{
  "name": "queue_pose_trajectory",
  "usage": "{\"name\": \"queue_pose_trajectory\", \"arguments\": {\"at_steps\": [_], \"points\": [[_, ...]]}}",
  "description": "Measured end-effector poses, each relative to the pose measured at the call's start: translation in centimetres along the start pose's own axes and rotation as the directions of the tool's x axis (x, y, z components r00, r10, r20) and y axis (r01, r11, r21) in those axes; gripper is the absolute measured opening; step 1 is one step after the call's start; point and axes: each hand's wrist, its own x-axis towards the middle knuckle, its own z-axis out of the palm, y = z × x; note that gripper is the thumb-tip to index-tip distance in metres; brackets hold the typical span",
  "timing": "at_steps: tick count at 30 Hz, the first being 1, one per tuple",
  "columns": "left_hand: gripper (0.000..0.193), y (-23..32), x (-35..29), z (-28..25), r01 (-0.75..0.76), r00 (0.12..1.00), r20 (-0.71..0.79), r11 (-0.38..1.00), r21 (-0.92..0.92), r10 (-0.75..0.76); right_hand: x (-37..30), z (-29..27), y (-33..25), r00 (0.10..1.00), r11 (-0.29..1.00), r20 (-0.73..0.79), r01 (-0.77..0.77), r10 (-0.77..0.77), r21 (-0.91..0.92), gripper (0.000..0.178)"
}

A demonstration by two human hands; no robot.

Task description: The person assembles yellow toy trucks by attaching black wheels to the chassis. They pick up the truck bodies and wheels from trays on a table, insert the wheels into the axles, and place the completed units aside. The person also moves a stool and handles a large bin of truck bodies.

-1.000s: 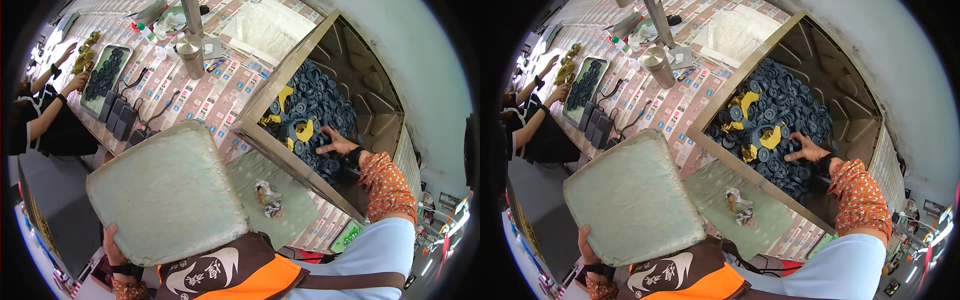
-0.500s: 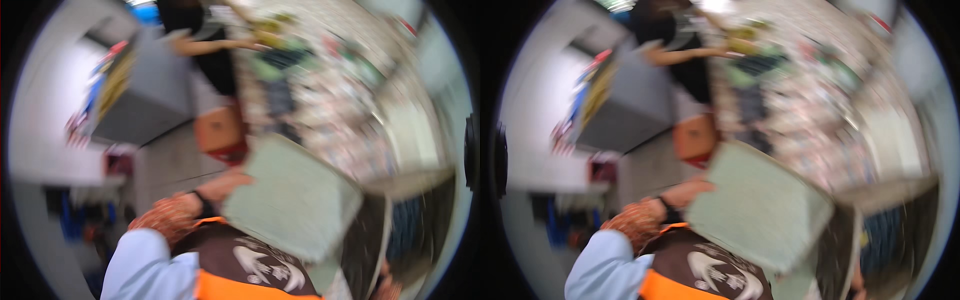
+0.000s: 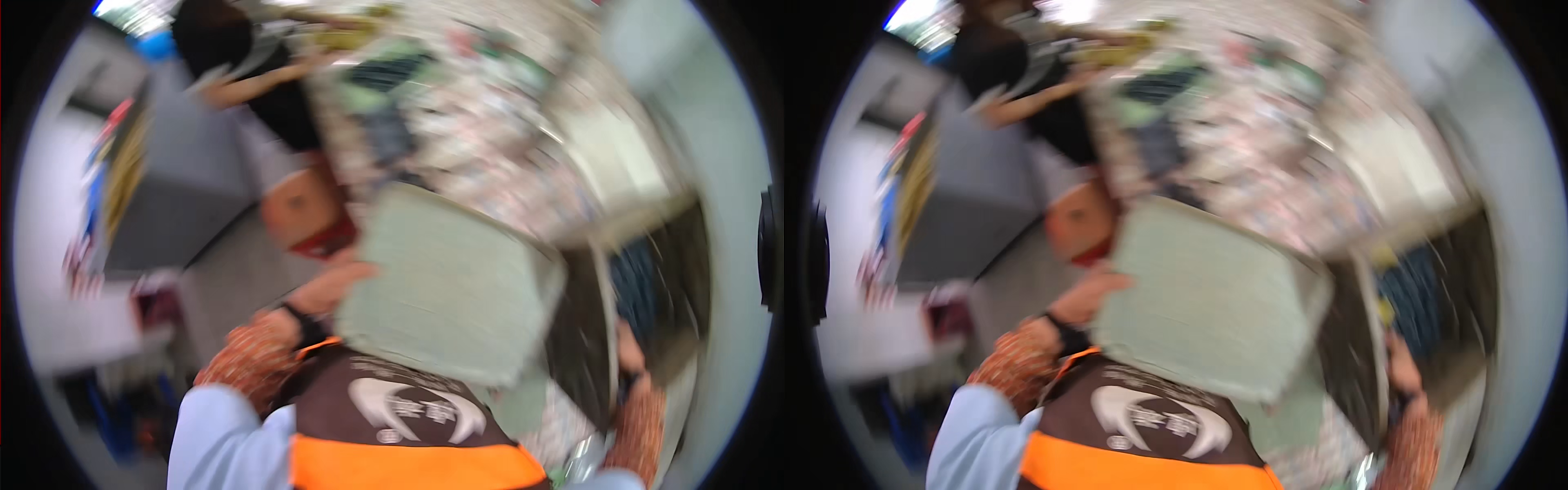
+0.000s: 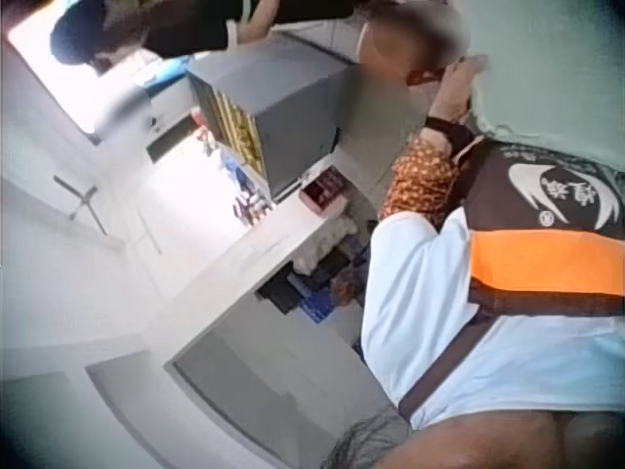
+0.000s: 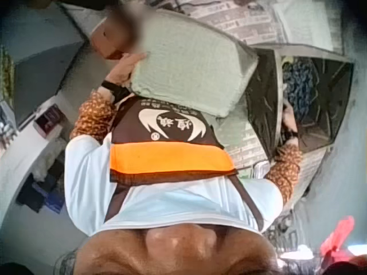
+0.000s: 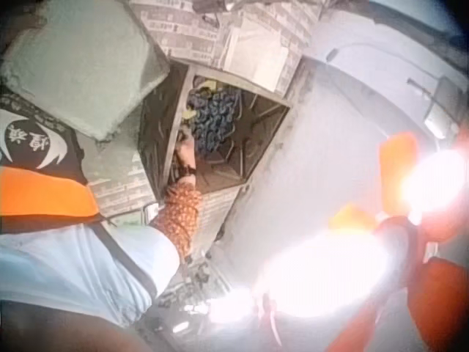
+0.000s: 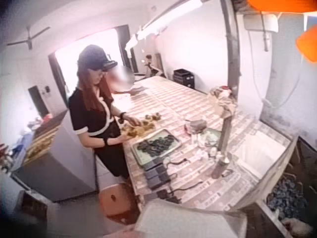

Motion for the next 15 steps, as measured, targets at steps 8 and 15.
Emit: {"name": "queue_pose_trajectory", "arguments": {"at_steps": [8,15], "points": [[0.049,3.2,3.1,3.9,-0.063,0.995,-0.069,0.994,0.094,0.069,-7.8,-2.1,-14.5,0.915,0.752,-0.400,0.300,-0.052,0.587,0.044],[0.049,2.5,3.6,1.9,-0.023,1.000,0.003,0.992,0.122,0.023,0.3,11.1,-21.9,0.836,0.842,-0.199,0.533,-0.511,0.079,0.045]]}}
